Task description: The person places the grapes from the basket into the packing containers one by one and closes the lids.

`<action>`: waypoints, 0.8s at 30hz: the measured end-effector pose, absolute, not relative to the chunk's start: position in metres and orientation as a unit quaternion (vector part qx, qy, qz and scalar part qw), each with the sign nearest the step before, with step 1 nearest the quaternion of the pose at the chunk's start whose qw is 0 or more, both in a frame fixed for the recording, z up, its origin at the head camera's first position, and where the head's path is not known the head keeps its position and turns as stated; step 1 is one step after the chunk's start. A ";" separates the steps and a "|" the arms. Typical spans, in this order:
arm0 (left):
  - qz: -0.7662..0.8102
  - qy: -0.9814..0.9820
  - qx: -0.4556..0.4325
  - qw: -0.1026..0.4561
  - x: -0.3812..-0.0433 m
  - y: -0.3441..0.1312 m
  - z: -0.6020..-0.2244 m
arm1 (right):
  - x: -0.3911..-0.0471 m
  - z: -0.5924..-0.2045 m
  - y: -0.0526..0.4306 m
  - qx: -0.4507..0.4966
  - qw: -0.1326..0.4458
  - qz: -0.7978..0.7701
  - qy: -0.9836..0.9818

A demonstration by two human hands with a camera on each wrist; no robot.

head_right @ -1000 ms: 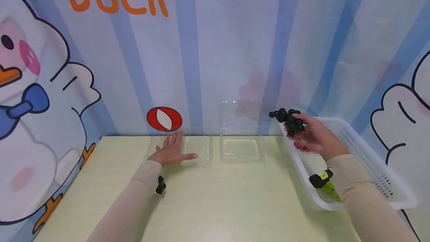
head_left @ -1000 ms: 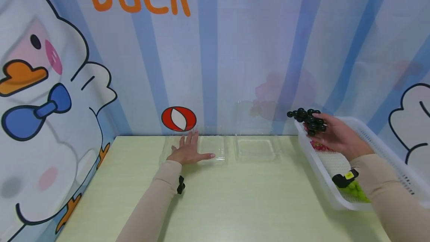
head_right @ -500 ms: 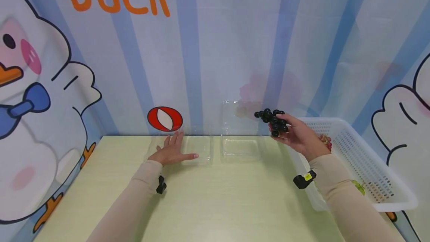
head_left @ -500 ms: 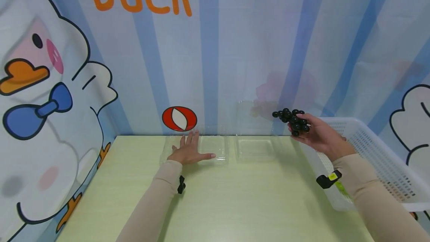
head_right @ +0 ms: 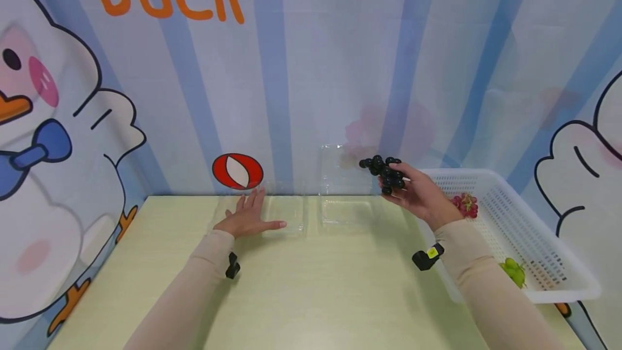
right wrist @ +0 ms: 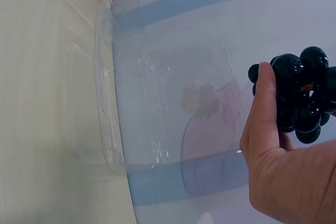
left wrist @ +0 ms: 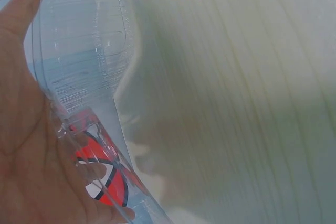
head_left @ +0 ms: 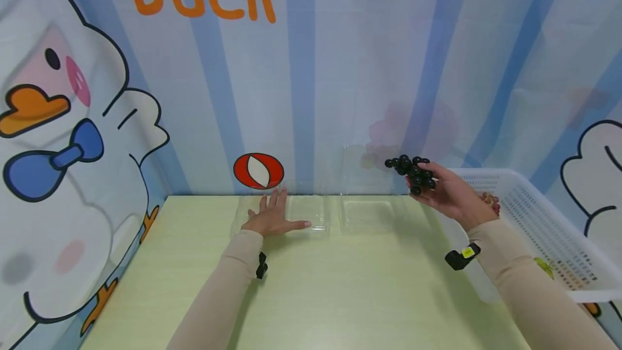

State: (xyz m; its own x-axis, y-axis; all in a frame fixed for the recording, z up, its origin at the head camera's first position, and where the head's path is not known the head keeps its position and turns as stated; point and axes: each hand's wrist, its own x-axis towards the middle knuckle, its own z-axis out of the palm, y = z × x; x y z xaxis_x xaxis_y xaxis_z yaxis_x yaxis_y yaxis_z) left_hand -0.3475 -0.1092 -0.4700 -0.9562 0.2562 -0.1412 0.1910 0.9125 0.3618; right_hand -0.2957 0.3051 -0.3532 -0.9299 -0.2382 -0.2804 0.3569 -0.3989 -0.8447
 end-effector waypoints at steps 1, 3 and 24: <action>0.176 0.973 0.115 0.092 -0.348 -0.109 -0.470 | -0.296 -0.353 0.303 0.057 0.178 -0.834 0.518; 0.179 0.973 0.114 0.092 -0.348 -0.109 -0.470 | -0.298 -0.352 0.300 0.056 0.178 -0.834 0.519; 0.181 0.972 0.114 0.098 -0.348 -0.109 -0.469 | -0.306 -0.355 0.263 0.052 0.179 -0.841 0.507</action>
State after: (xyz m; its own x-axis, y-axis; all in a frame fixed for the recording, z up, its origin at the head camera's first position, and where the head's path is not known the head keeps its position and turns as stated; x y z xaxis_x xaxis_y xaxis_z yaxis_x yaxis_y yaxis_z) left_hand -0.3479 -0.1090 -0.4689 -0.9548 0.2575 -0.1489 0.1867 0.9086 0.3737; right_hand -0.3064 0.2627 -0.3553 -0.9302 -0.2490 -0.2697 0.3547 -0.4207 -0.8350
